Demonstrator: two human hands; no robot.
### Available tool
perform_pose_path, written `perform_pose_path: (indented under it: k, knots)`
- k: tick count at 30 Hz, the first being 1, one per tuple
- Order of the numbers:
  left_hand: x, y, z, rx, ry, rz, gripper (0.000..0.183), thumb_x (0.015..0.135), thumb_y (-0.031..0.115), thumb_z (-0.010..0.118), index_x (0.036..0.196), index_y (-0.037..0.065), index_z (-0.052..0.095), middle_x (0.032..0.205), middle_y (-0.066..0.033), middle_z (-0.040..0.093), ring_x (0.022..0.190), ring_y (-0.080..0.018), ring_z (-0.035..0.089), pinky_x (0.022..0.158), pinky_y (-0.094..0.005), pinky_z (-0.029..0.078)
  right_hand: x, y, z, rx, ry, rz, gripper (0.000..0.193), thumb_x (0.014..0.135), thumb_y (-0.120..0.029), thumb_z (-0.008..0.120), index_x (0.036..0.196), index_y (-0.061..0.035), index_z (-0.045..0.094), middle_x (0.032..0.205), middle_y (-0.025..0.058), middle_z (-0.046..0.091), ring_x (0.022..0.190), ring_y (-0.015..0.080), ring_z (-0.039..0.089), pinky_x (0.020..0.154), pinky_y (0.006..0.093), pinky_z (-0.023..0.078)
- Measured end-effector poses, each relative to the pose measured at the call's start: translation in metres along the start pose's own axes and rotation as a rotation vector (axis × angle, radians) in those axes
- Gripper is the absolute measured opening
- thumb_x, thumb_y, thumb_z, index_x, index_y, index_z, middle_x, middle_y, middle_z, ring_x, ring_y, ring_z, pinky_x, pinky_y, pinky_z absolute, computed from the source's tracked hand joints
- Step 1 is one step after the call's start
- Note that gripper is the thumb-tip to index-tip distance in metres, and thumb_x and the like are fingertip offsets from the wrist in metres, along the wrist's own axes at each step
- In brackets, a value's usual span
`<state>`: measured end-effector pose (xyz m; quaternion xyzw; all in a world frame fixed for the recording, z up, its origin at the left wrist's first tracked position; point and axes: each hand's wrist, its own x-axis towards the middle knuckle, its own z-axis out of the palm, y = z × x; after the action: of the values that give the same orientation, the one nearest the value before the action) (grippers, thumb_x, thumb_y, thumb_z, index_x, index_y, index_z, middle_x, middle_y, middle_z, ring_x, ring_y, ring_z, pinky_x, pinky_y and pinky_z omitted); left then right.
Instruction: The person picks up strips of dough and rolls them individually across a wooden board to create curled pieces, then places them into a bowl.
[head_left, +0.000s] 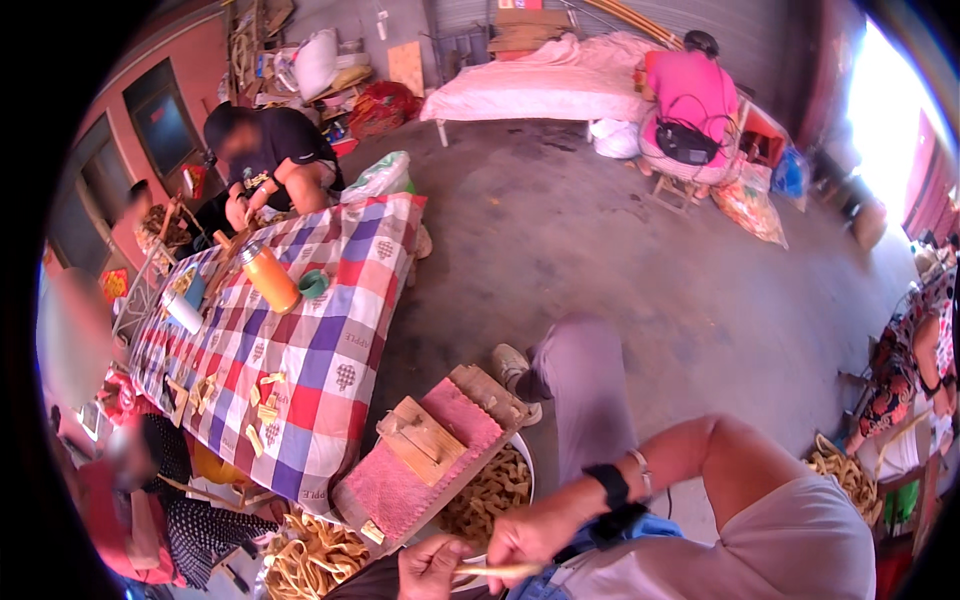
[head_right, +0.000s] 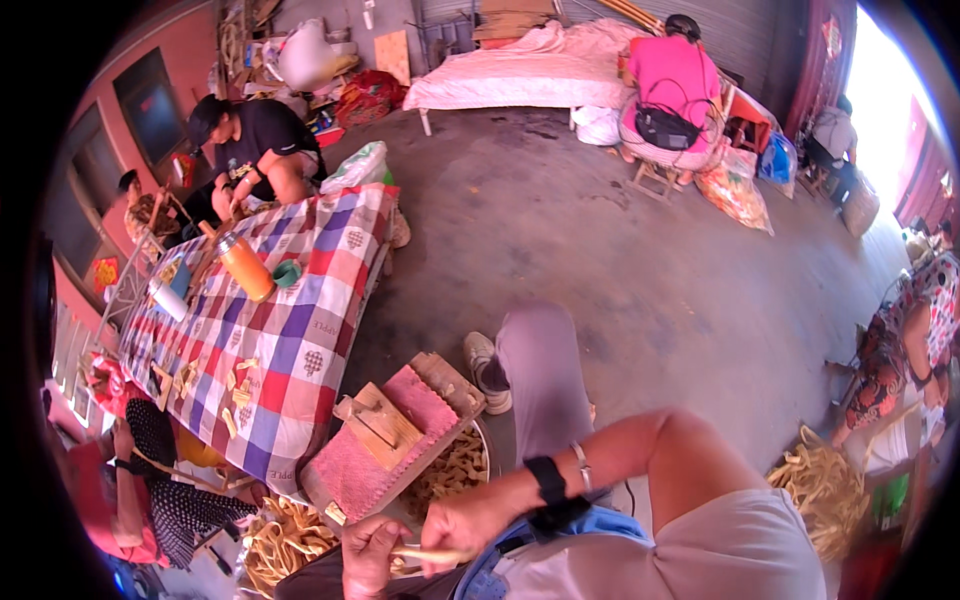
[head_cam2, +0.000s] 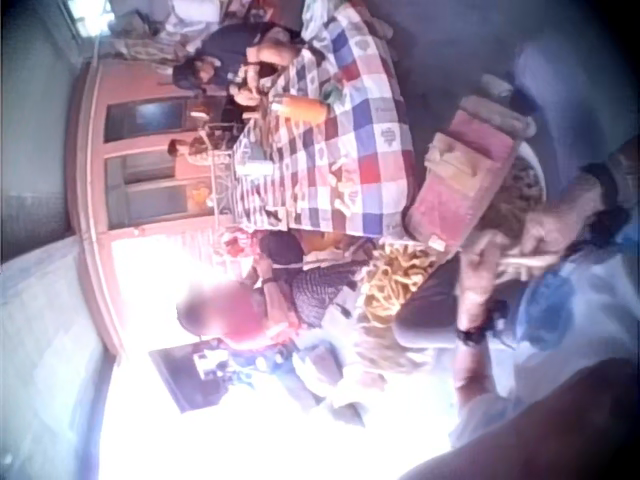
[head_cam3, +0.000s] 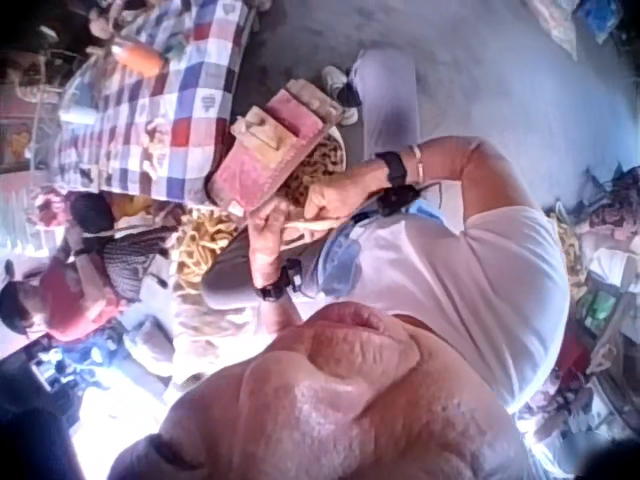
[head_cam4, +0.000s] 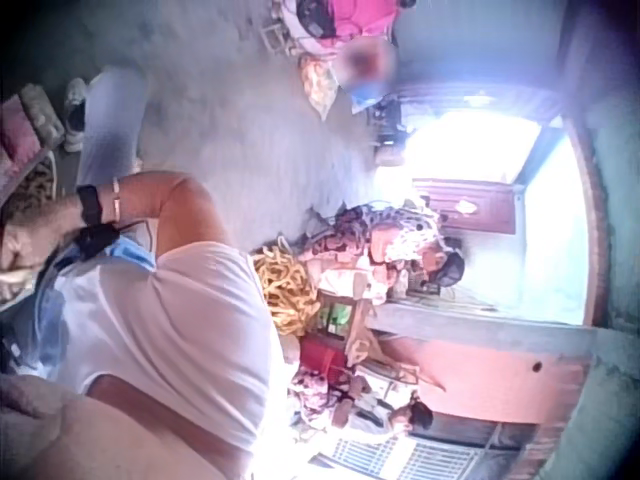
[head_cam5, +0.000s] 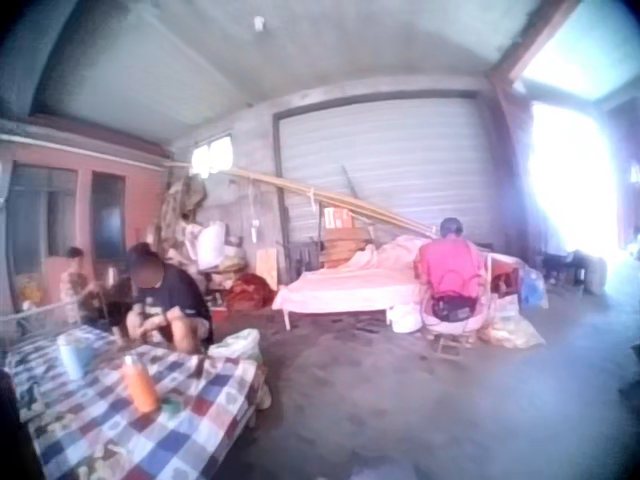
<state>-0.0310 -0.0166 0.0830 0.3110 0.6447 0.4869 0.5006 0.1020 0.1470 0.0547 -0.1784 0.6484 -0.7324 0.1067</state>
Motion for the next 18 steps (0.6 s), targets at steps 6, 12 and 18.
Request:
perform_pose_path:
  k: [6,12,18]
  knots:
    - [0.002,0.043,0.071,-0.424,0.088,0.437,0.029,0.094,0.013,0.049,0.120,-0.001,0.049,0.069,0.0015,0.047,0.055,-0.0058,0.040,0.048,-0.0207,0.030,0.005,-0.070,-0.016,-0.300,0.488,-0.299,0.008,0.090,-0.009,0.060,0.091,-0.0014,0.060,0.074,0.0041,0.064,0.059,0.0101,0.060,0.051,0.0255,0.045]
    - [0.059,-0.018,0.064,-0.516,0.093,0.366,0.021,0.098,0.009,0.044,0.118,0.001,0.045,0.074,0.0010,0.047,0.057,-0.0061,0.041,0.052,-0.0197,0.034,0.013,-0.020,-0.033,-0.996,0.898,-0.135,0.034,0.082,-0.007,0.061,0.115,-0.0062,0.064,0.068,0.0073,0.061,0.057,0.0258,0.062,0.053,0.0319,0.049]
    - [0.059,-0.032,0.040,0.354,0.430,0.394,0.012,0.089,0.003,0.053,0.100,0.002,0.057,0.070,-0.0120,0.058,0.062,-0.0233,0.059,0.056,-0.0323,0.046,0.021,0.008,-0.038,-1.034,0.915,-0.090,0.023,0.084,-0.012,0.064,0.106,-0.0085,0.068,0.087,0.0088,0.067,0.071,0.0263,0.067,0.059,0.0336,0.052]
